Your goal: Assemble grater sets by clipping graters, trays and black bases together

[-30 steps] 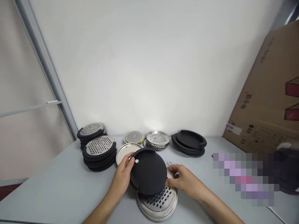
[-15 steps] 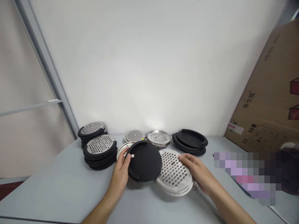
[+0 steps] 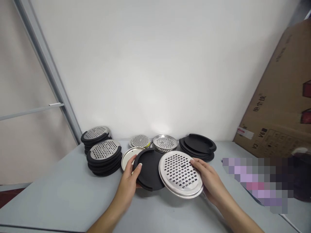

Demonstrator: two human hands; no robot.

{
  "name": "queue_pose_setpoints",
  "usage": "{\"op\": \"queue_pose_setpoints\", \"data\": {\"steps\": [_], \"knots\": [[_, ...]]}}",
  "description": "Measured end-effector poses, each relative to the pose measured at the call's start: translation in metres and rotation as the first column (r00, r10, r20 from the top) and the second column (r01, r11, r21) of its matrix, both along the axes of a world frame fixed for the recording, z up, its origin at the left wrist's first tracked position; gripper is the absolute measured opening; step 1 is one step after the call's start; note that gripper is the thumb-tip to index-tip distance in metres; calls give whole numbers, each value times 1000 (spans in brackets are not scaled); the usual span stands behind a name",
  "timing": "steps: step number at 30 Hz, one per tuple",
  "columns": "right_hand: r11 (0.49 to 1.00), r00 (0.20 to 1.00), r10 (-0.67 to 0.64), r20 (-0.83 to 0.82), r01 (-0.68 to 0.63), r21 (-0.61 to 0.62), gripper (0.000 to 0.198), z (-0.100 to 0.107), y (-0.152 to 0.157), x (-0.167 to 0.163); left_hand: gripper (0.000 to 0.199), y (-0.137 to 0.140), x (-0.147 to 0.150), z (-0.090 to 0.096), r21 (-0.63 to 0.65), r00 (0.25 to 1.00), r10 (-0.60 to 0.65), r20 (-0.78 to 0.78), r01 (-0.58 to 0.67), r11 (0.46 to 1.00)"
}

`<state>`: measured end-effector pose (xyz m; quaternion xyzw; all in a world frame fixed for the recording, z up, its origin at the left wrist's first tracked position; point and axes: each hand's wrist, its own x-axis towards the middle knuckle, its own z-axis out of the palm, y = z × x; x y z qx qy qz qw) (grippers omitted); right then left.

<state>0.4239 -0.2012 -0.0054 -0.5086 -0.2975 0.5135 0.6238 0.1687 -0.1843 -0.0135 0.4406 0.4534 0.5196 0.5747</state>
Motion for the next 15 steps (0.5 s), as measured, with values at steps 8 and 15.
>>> {"op": "queue_pose_setpoints", "data": {"steps": [8,15], "knots": [[982,972,190,136,-189,-26,49,-10,-7,-7,81,-16,-3,1,-10,937,-318,144,323,946],[942,911,336,239,-330,-64,61,-7,-14,-17,96,-16,-4,-4,49,871,-441,215,441,896]]}}
